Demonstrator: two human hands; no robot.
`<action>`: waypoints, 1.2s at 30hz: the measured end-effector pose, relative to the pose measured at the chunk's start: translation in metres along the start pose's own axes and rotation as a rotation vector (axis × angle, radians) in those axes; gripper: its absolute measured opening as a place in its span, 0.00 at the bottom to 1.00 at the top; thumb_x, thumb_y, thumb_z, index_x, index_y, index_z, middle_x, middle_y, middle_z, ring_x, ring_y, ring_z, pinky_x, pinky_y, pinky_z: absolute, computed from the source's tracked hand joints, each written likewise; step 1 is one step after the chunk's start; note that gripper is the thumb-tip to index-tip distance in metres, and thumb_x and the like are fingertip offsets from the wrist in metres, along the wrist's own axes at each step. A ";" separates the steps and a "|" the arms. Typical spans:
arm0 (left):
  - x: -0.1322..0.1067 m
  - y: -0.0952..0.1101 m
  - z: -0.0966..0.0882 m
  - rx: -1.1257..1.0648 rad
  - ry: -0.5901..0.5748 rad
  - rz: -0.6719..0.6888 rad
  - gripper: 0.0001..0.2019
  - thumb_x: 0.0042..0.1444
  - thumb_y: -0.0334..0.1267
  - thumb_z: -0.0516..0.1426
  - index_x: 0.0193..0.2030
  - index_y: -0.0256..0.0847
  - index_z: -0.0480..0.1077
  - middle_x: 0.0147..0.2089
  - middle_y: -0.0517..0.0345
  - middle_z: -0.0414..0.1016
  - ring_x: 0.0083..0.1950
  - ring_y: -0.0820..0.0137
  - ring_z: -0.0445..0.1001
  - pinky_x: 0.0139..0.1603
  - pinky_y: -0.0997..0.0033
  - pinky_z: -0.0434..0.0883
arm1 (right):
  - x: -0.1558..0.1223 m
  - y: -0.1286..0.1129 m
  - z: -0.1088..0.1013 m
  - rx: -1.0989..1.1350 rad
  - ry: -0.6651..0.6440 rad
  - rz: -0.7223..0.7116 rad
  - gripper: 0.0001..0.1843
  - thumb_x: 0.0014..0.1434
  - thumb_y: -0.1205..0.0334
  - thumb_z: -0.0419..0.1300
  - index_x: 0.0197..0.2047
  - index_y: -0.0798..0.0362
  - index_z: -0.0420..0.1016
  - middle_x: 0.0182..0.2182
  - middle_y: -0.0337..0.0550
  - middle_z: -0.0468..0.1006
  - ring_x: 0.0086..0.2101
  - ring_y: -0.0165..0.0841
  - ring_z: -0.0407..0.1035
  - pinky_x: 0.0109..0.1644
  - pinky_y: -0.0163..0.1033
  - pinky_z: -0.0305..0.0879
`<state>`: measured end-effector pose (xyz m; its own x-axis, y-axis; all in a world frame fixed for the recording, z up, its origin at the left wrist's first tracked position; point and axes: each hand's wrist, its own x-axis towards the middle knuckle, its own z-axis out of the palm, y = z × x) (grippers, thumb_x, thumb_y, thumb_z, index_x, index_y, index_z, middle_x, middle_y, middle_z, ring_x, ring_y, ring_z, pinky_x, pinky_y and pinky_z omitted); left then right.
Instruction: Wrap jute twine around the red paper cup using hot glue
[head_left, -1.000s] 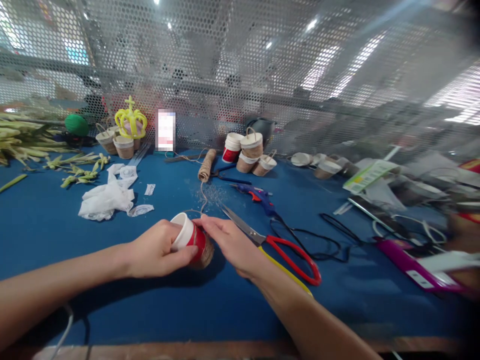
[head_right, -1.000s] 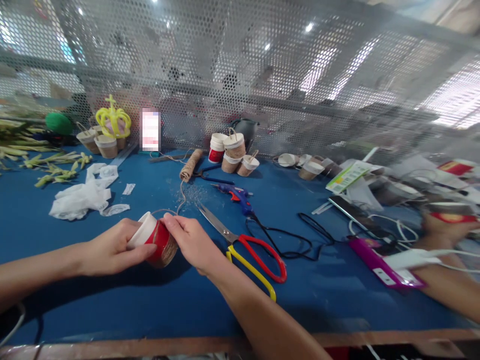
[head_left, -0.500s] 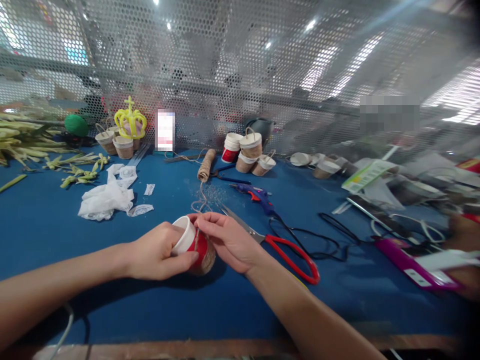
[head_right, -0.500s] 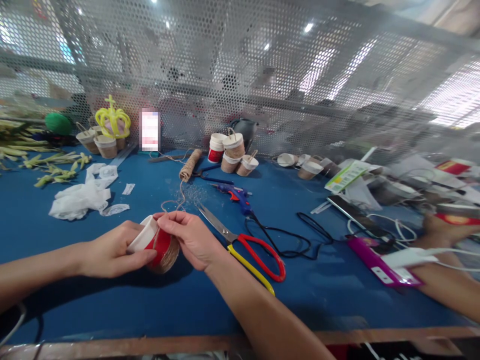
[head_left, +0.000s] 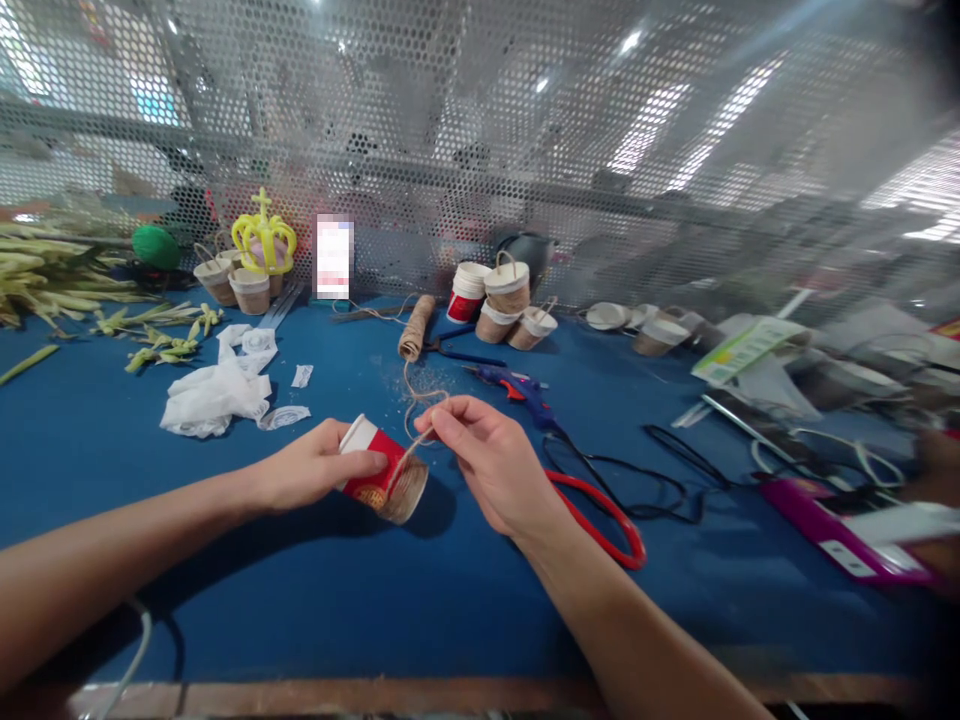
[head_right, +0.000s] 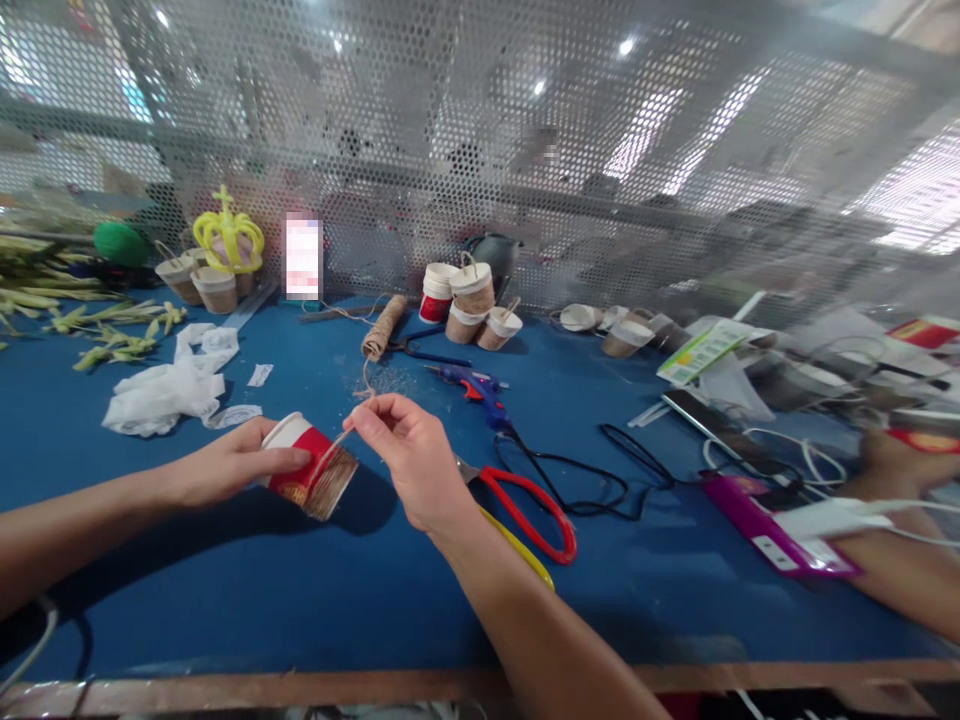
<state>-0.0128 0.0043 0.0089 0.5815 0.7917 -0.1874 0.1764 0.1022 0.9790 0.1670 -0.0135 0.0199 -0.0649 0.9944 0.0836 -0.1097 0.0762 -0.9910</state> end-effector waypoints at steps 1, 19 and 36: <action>0.000 0.000 0.000 -0.007 0.010 -0.011 0.12 0.46 0.43 0.55 0.23 0.34 0.65 0.20 0.64 0.63 0.22 0.78 0.57 0.24 0.79 0.56 | 0.000 0.000 0.000 -0.022 0.003 -0.024 0.07 0.49 0.59 0.60 0.27 0.54 0.70 0.26 0.37 0.74 0.30 0.26 0.66 0.39 0.34 0.60; 0.002 0.003 0.007 -0.210 0.047 -0.182 0.11 0.43 0.41 0.58 0.21 0.34 0.65 0.18 0.64 0.65 0.18 0.79 0.60 0.20 0.80 0.57 | -0.003 0.000 -0.002 -0.299 0.039 -0.136 0.08 0.53 0.57 0.57 0.28 0.53 0.68 0.26 0.39 0.74 0.29 0.30 0.67 0.37 0.37 0.62; -0.003 0.003 0.010 -0.271 0.046 -0.165 0.10 0.41 0.39 0.60 0.23 0.34 0.66 0.20 0.63 0.69 0.21 0.78 0.64 0.24 0.79 0.60 | 0.002 0.006 -0.003 -0.356 0.036 -0.089 0.09 0.53 0.56 0.56 0.28 0.54 0.67 0.25 0.39 0.73 0.28 0.29 0.67 0.35 0.36 0.61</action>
<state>-0.0062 -0.0033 0.0112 0.5251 0.7767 -0.3478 0.0440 0.3834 0.9226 0.1692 -0.0113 0.0135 -0.0350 0.9842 0.1738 0.2391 0.1771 -0.9547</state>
